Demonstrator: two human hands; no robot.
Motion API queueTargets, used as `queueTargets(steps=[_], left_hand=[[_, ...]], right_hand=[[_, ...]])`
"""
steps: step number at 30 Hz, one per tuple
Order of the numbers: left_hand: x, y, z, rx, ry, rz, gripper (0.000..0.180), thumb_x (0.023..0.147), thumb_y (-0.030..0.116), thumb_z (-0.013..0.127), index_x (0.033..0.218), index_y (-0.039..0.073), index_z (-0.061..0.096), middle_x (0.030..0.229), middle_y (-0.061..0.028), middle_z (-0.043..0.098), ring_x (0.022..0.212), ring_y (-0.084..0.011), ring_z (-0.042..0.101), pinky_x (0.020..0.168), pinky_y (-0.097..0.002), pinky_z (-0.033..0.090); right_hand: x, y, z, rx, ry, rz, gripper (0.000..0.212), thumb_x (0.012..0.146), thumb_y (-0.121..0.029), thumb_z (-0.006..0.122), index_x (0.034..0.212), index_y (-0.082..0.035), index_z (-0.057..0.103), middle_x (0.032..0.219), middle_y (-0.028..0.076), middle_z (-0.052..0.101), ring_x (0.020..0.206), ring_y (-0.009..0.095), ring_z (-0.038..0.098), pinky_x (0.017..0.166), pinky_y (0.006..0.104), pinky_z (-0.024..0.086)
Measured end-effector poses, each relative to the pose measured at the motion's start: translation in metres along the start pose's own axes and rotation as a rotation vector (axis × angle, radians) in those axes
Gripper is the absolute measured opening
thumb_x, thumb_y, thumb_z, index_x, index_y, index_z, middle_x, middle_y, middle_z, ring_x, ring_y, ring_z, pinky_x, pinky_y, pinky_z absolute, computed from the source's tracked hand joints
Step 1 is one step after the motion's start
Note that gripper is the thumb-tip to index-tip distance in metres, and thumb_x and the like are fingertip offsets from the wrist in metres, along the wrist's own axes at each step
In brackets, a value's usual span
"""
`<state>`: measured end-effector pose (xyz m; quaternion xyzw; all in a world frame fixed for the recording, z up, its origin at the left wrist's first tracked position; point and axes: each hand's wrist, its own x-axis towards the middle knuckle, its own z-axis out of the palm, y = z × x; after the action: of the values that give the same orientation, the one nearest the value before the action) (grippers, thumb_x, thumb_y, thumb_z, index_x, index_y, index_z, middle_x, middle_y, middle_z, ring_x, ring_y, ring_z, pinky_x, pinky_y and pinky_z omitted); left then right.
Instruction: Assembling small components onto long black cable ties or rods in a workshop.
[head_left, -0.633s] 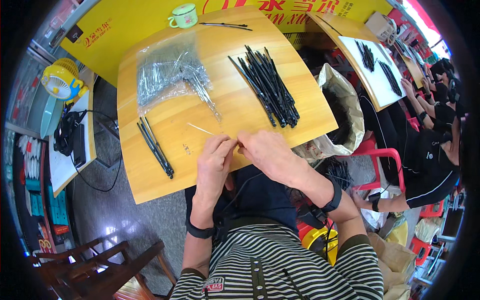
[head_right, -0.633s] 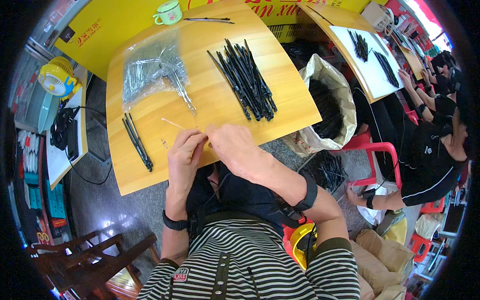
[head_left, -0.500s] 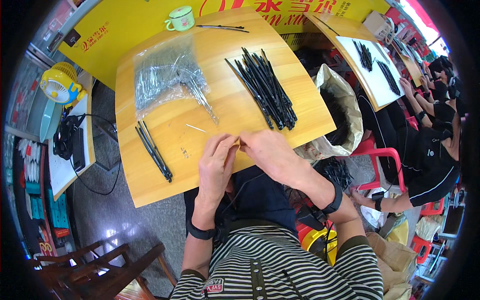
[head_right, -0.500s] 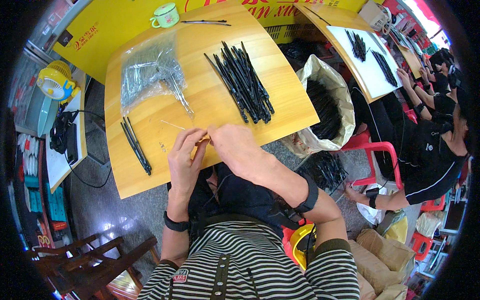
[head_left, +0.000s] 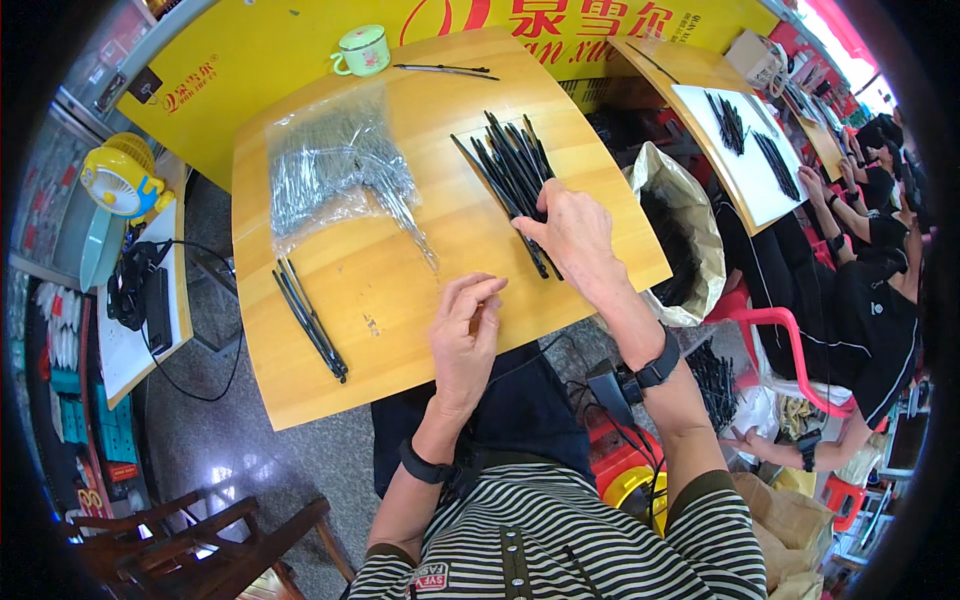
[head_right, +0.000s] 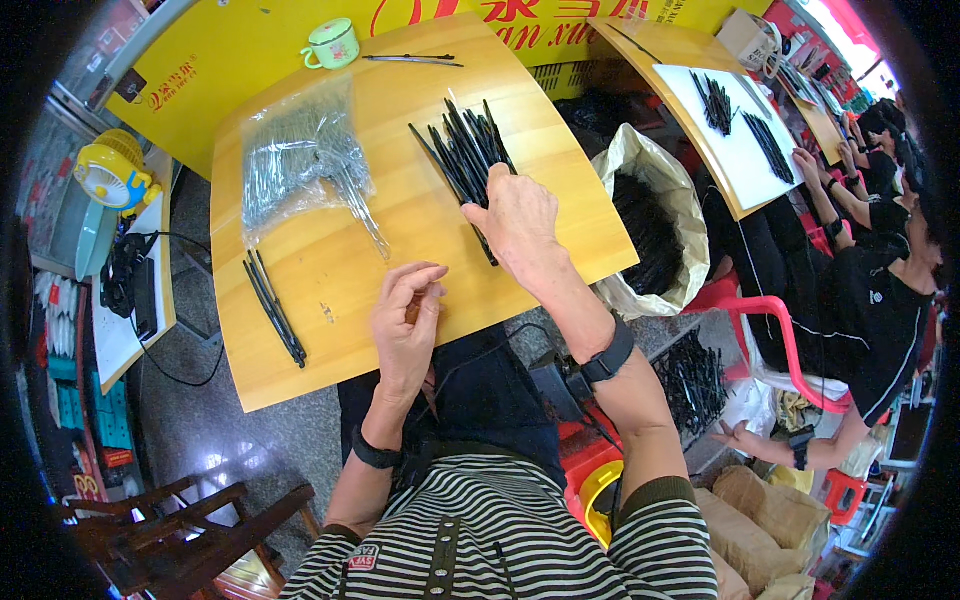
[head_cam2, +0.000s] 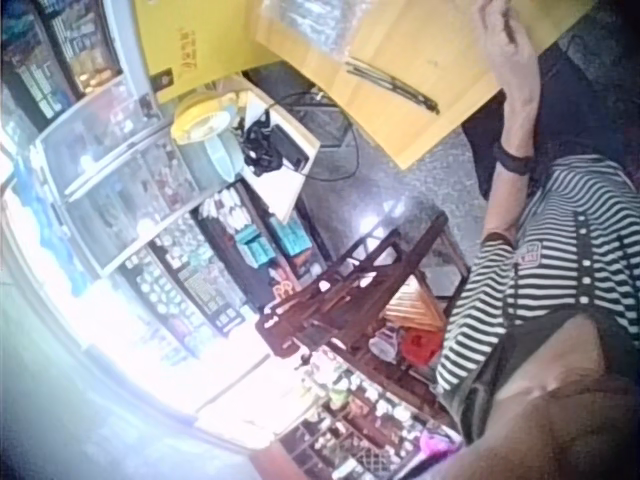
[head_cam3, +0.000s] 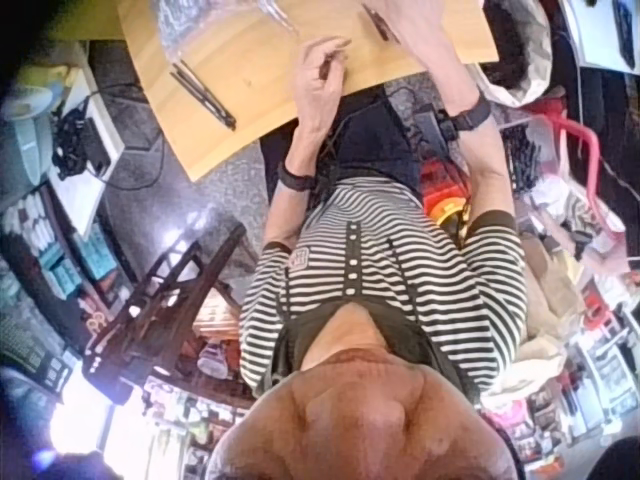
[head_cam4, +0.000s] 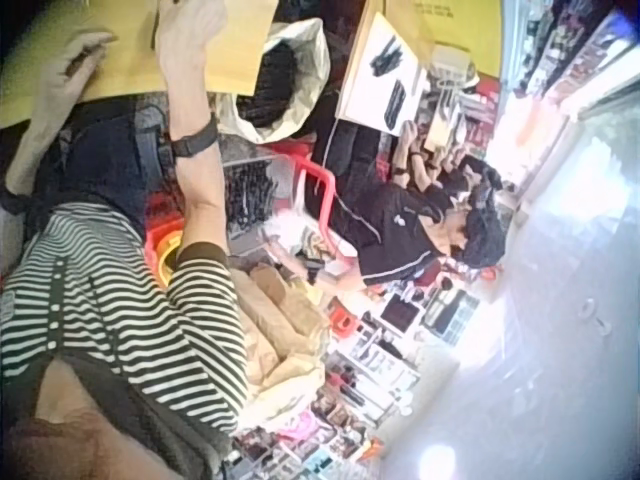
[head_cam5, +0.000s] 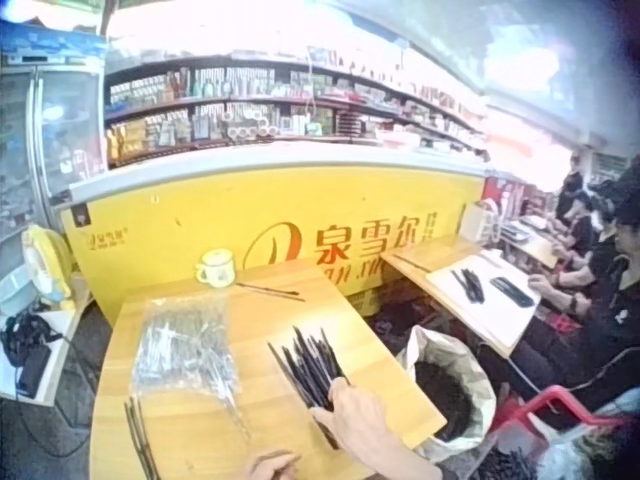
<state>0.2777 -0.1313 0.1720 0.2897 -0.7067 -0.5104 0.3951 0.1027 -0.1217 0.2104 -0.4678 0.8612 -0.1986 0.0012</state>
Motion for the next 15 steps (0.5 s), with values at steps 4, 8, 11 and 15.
queueTargets(steps=[4,8,11,15], left_hand=[[0.004,0.002,0.007,-0.125,-0.061,-0.139,0.016,0.085,-0.002,0.052,0.099,-0.001,0.06,0.102,-0.0067,0.054,0.08,-0.0124,0.057,0.068,-0.0226,0.048],[0.013,-0.001,0.014,-0.292,-0.129,-0.278,0.017,0.088,0.003,0.05,0.101,-0.003,0.059,0.1,-0.0072,0.056,0.081,-0.013,0.058,0.071,-0.0243,0.048],[0.024,-0.005,0.022,-0.537,-0.175,-0.407,0.021,0.09,0.009,0.048,0.105,-0.004,0.057,0.1,-0.0084,0.058,0.085,-0.0139,0.058,0.075,-0.0262,0.048],[0.038,-0.007,0.032,-0.912,-0.214,-0.473,0.03,0.093,0.02,0.046,0.109,-0.003,0.056,0.099,-0.0094,0.06,0.086,-0.0141,0.059,0.076,-0.0277,0.048]], right_hand=[[0.003,0.004,0.003,0.079,-0.005,0.034,0.026,0.069,-0.025,0.068,0.074,-0.001,0.059,0.066,0.018,0.061,0.068,0.034,0.061,0.062,0.0406,0.047],[0.003,0.007,-0.002,0.196,-0.064,0.102,0.025,0.067,-0.024,0.066,0.071,0.001,0.062,0.066,0.018,0.061,0.066,0.032,0.061,0.063,0.0381,0.048],[-0.005,0.006,-0.013,0.279,-0.107,0.132,0.027,0.067,-0.024,0.065,0.072,0.003,0.062,0.064,0.019,0.061,0.062,0.029,0.061,0.061,0.0358,0.048],[-0.021,-0.002,-0.021,0.374,-0.141,0.145,0.026,0.068,-0.024,0.065,0.071,0.001,0.061,0.066,0.019,0.061,0.067,0.033,0.062,0.064,0.0384,0.049]])
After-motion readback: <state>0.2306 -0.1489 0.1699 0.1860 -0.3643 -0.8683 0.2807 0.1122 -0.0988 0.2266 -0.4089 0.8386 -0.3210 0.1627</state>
